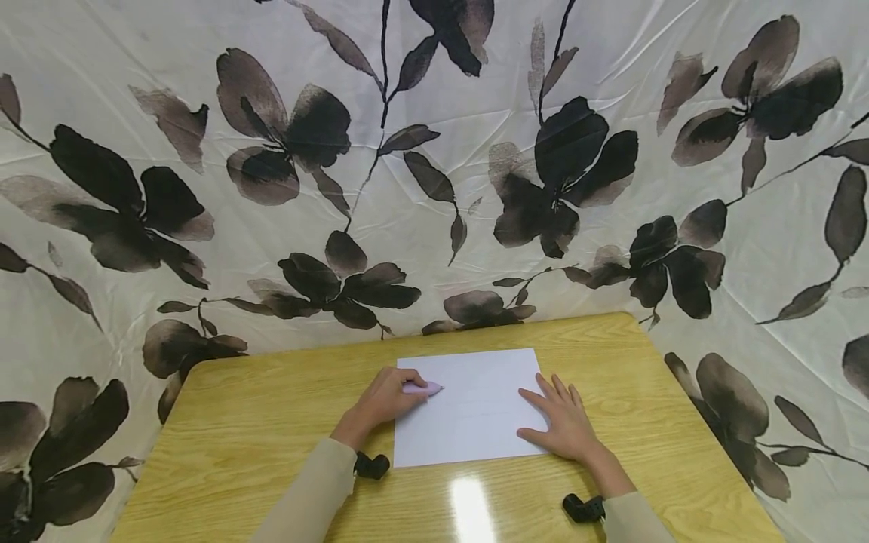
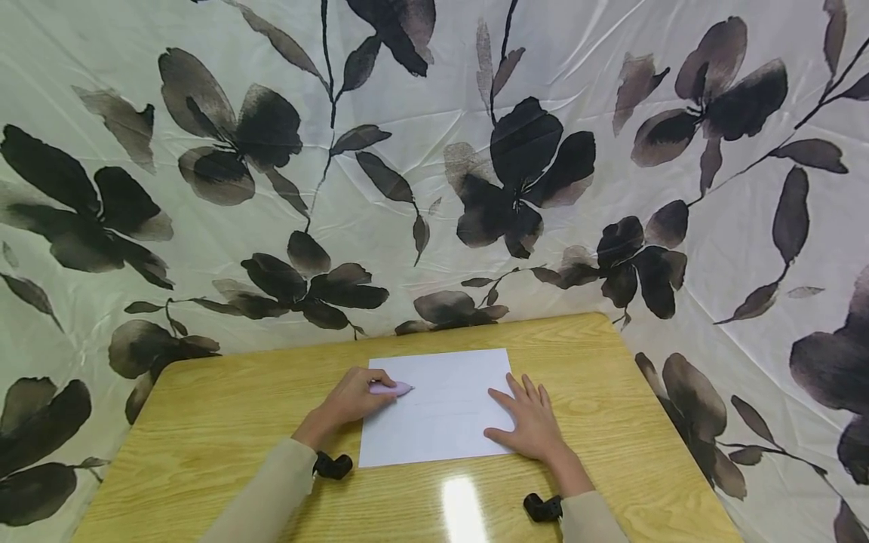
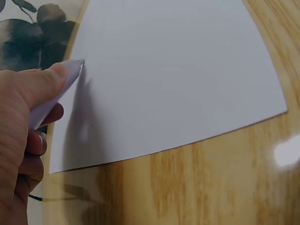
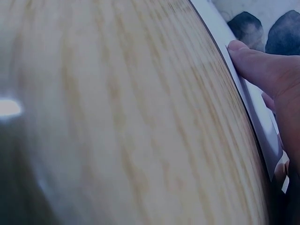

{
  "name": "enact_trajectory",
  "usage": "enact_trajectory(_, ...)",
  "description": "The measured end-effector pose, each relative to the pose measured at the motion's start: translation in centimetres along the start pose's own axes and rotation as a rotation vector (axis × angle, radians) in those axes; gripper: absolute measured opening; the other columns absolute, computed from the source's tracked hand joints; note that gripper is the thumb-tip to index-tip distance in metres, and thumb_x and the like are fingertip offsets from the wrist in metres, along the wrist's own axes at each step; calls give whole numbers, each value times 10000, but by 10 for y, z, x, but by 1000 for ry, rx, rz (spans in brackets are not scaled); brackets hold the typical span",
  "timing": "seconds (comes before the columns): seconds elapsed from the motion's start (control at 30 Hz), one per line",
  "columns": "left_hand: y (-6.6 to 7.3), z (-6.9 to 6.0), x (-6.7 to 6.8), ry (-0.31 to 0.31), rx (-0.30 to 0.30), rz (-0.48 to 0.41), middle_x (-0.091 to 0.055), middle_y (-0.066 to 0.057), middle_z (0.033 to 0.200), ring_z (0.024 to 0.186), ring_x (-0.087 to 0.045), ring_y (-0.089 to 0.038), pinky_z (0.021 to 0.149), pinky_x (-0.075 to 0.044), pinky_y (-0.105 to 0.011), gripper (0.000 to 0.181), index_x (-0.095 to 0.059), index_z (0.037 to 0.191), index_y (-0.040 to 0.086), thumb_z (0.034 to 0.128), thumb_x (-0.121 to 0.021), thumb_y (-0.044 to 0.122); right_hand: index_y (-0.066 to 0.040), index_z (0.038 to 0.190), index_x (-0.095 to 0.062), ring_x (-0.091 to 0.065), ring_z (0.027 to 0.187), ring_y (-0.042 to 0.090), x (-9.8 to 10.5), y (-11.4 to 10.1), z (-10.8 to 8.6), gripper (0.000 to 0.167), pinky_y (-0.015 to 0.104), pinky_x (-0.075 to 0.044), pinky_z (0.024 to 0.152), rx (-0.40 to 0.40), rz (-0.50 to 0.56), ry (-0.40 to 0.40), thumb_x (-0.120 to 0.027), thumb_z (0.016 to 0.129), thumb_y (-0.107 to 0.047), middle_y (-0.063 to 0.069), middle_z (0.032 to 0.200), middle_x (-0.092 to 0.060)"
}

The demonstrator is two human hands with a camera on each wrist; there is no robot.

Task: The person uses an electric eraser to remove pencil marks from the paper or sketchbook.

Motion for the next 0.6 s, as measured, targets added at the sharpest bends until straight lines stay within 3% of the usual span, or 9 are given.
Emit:
enact_trajectory(0.3,2,0,2,7,-10,22,-708,46,982,802,-573,-85,741,-465,-291,82,-738,895,262,831,-774,297,-213,1400,-538,-168,1402,459,-2,-1,1,743,654,-52,1058,3,2,5,-653,800,-637,180,1542,-287)
enact_trajectory(0.5,8,1,3,-1,-71,40,-708,51,935,747,-564,-99,694,-463,-291,82,-735,894,243,830,-772,277,-218,1403,-535,-176,1400,459,-1,-1,0,741,655,-59,1058,10,-2,16,-660,800,-630,179,1537,-296)
enact_trajectory(0.6,7,1,3,3,-62,53,-706,49,935,746,-562,-104,690,-457,-289,87,-735,897,241,827,-772,277,-215,1404,-535,-172,1401,459,0,0,0,742,656,-56,1058,8,-3,9,-662,800,-626,182,1538,-294)
Point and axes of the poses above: each hand's wrist, its own z-axis towards the middle knuckle, its own x-axis out of the back of the hand, y = z × x, the point moved 9 cm from there along z, towards the middle knuckle
